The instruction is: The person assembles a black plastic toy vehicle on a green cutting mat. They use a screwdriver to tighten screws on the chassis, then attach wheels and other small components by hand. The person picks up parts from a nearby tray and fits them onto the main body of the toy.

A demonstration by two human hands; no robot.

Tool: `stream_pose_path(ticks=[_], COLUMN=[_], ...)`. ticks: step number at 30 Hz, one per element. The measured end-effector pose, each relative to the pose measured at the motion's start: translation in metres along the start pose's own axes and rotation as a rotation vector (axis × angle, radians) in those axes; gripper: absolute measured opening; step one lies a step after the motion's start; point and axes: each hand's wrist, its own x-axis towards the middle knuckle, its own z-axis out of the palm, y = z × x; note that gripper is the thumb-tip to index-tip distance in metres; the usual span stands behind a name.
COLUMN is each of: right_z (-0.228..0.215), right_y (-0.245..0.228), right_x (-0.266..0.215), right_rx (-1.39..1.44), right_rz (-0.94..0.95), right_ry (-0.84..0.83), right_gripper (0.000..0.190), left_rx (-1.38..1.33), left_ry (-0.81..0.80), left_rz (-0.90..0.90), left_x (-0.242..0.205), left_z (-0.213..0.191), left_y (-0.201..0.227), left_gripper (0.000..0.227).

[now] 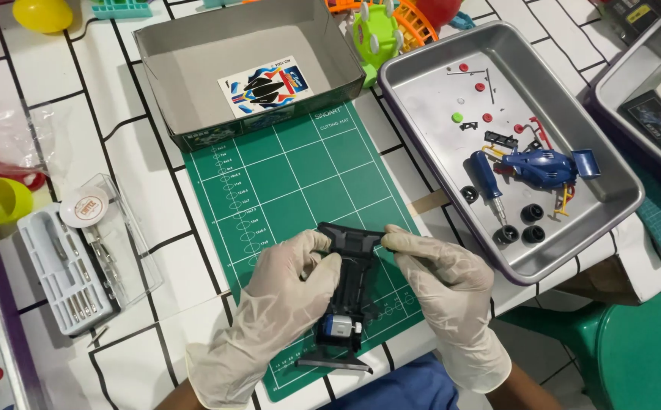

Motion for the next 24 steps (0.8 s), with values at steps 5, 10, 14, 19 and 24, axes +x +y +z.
stream_pose_path(ticks=[5, 10, 14, 19, 24], right_z=[-0.009, -0.049, 0.009, 0.021, 0.025], right_y=[0.001, 0.032, -0.012, -0.015, -0.020], right_x=[0.006, -0.006, 0.003, 0.008, 0.012], right_rx=[-0.321, 0.236, -0.369, -0.543, -0.575], right_rz=[0.175, 0.402, 0.121, 0.038, -0.030], right_ry=[0.073, 0.029, -0.046, -0.104, -0.180], right_gripper=[0.017, 0.047, 0.028, 0.033, 0.032], left_rx=[-0.117, -0.140, -0.096, -0.075, -0.055], left_ry=[0.038, 0.071, 0.084, 0.106, 0.168], left_rz=[0.134, 0.199, 0.349, 0.373, 0.563], left_x=[0.002, 0.005, 0.005, 0.008, 0.011], left_z=[0.003, 0.004, 0.002, 0.003, 0.006], left_y=[-0.016, -0.024, -0.028, -0.034, -0.040], left_gripper=[0.012, 0.023, 0.022, 0.025, 0.026])
